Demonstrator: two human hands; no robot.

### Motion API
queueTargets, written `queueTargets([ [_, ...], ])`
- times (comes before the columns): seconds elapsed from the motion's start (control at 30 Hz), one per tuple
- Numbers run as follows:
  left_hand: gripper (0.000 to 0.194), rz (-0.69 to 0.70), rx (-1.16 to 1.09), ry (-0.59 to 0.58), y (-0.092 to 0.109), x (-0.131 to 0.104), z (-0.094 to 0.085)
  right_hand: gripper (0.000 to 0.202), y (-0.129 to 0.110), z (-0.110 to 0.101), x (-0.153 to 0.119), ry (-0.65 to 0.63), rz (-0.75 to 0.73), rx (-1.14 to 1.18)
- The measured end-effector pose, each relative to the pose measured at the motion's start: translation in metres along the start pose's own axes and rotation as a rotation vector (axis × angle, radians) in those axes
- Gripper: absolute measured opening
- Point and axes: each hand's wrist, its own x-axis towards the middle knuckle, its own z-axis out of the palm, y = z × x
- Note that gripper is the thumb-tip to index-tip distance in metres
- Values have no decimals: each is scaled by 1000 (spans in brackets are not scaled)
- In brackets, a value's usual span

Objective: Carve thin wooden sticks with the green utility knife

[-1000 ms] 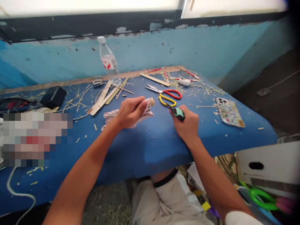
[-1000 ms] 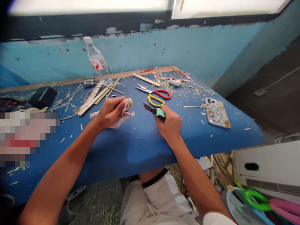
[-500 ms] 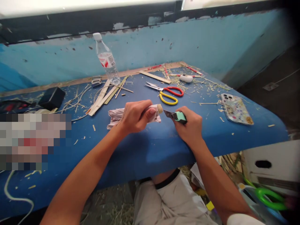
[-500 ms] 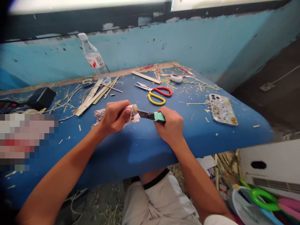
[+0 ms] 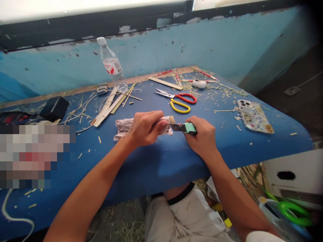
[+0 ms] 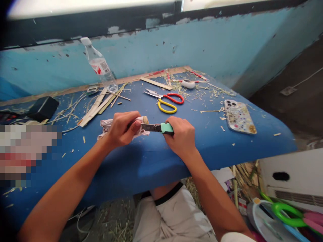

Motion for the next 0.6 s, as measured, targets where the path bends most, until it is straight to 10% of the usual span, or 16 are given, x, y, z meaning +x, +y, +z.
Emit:
queueTargets([
  [0.6, 38, -61, 113, -167, 1, 3, -2, 26, -4, 1, 2, -31, 7, -87],
])
